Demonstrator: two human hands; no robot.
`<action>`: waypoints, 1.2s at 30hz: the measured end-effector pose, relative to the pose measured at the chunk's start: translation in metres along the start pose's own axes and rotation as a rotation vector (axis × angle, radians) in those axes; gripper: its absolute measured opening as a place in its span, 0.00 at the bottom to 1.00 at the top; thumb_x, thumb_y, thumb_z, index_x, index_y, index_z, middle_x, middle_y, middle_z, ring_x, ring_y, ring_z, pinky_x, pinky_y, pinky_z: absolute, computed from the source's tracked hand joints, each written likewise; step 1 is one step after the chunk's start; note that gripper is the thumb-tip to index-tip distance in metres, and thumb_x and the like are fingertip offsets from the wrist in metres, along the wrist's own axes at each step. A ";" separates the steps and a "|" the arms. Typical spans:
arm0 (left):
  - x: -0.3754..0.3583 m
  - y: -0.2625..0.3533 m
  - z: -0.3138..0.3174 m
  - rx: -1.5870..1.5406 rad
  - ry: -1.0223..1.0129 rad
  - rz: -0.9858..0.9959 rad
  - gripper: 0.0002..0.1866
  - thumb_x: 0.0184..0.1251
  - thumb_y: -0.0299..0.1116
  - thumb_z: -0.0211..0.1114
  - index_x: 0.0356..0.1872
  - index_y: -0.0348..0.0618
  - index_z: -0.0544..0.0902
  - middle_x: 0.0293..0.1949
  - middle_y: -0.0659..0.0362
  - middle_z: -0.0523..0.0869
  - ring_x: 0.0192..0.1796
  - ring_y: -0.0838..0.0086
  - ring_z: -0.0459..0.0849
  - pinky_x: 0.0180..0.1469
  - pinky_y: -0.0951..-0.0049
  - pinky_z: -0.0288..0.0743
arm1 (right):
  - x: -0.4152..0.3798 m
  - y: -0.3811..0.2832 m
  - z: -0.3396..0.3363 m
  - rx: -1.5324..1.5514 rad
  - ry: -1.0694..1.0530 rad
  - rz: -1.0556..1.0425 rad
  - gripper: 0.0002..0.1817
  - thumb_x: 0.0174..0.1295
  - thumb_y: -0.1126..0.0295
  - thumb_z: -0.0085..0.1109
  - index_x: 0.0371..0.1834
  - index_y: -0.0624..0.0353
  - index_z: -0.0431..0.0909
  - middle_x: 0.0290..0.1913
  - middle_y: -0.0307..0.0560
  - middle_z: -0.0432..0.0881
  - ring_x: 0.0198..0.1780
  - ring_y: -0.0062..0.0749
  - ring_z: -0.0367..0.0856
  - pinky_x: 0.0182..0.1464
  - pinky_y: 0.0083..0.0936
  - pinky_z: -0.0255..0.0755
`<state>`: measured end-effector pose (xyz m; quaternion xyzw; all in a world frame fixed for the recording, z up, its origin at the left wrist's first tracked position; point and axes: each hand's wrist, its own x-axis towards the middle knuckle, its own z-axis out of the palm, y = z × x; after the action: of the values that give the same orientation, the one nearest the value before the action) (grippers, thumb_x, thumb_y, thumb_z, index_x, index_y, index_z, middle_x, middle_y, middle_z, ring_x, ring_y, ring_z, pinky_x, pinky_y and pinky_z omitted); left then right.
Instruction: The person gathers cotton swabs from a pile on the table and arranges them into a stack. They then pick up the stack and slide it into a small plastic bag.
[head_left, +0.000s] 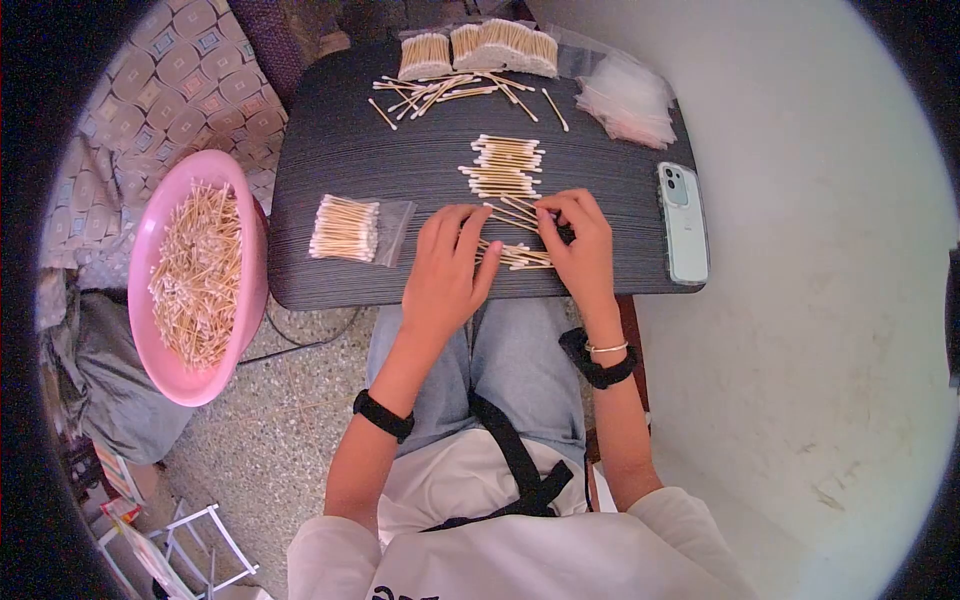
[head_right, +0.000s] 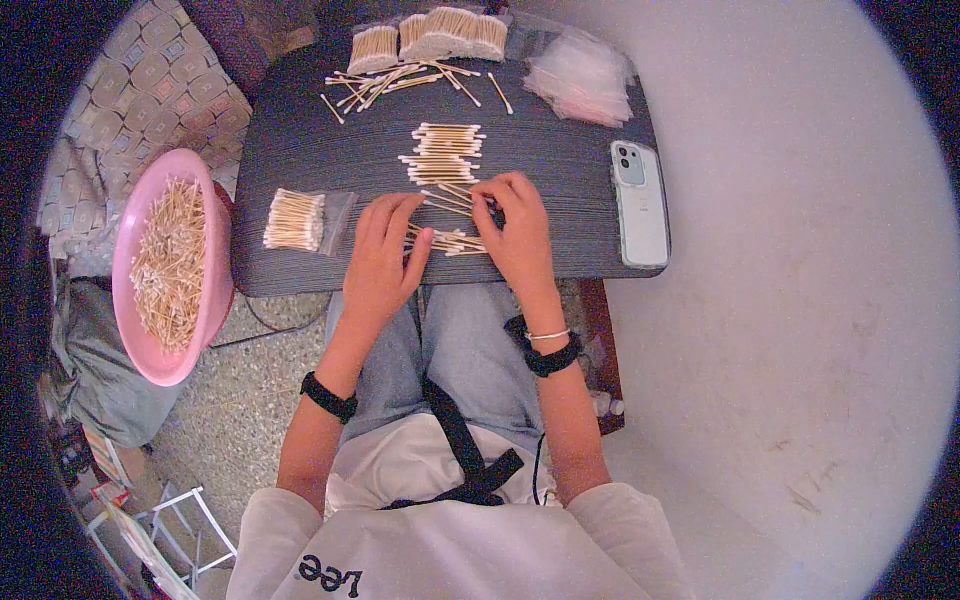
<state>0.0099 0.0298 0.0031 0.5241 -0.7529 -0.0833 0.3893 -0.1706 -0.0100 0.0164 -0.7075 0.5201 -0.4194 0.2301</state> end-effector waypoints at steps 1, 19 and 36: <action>0.000 0.000 0.000 0.000 0.003 0.001 0.21 0.69 0.33 0.61 0.60 0.37 0.74 0.56 0.47 0.77 0.60 0.51 0.74 0.64 0.56 0.67 | 0.000 0.000 0.000 -0.004 0.007 0.003 0.05 0.60 0.75 0.61 0.39 0.64 0.81 0.39 0.48 0.79 0.40 0.40 0.79 0.45 0.32 0.74; 0.000 0.002 0.001 -0.019 0.033 -0.031 0.19 0.69 0.32 0.61 0.57 0.38 0.74 0.57 0.47 0.77 0.60 0.51 0.75 0.64 0.56 0.68 | -0.004 -0.015 -0.014 -0.133 -0.068 -0.187 0.05 0.54 0.73 0.66 0.33 0.62 0.83 0.35 0.47 0.79 0.41 0.43 0.78 0.44 0.34 0.73; -0.001 0.000 0.000 0.000 0.011 -0.018 0.18 0.69 0.33 0.61 0.56 0.37 0.75 0.57 0.48 0.77 0.61 0.51 0.74 0.65 0.56 0.68 | -0.004 -0.007 -0.003 -0.179 -0.083 -0.160 0.09 0.62 0.73 0.61 0.44 0.63 0.80 0.48 0.52 0.74 0.50 0.47 0.74 0.54 0.38 0.70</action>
<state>0.0103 0.0307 0.0029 0.5312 -0.7459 -0.0841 0.3929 -0.1703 -0.0038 0.0221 -0.7812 0.4874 -0.3588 0.1530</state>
